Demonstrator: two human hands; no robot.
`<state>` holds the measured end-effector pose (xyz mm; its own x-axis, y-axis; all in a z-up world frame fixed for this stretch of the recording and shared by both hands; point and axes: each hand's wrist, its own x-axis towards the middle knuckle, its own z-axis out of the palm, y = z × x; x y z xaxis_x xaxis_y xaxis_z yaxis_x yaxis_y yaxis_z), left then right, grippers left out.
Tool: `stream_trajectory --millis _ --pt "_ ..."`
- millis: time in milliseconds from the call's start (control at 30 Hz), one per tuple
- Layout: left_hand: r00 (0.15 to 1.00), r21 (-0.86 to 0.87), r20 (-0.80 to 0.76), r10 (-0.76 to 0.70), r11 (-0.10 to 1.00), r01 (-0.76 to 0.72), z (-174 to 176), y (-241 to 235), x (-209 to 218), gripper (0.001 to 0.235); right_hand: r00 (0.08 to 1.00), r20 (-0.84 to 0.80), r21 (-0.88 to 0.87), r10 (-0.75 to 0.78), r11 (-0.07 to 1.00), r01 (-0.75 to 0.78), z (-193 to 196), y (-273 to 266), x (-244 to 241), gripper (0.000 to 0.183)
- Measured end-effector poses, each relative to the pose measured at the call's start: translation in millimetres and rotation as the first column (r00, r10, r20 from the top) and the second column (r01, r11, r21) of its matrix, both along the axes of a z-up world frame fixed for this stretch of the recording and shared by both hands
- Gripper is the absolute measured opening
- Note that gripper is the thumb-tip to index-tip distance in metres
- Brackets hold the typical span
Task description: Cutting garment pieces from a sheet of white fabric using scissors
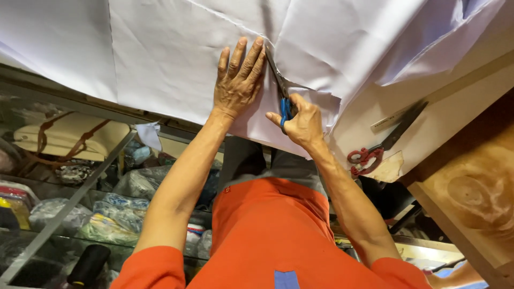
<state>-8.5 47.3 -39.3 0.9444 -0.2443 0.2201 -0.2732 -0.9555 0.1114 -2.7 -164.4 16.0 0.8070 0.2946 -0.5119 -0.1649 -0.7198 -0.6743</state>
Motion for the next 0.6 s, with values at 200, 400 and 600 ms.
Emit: stream_trajectory --millis 200,400,600 --pt "0.998 0.004 -0.067 0.022 1.000 -0.022 -4 -1 -1 0.047 0.984 -0.043 0.097 -0.170 0.980 0.174 -19 12 -26 0.055" --pt "0.999 0.021 -0.032 0.021 1.000 -0.020 -2 0 0 0.048 0.972 -0.091 0.032 -0.217 0.975 0.220 -1 36 -18 0.042" --pt "1.000 0.051 -0.023 0.013 0.999 -0.012 -1 0 0 0.049 0.959 -0.040 -0.009 -0.279 0.960 0.279 -9 46 -26 0.059"
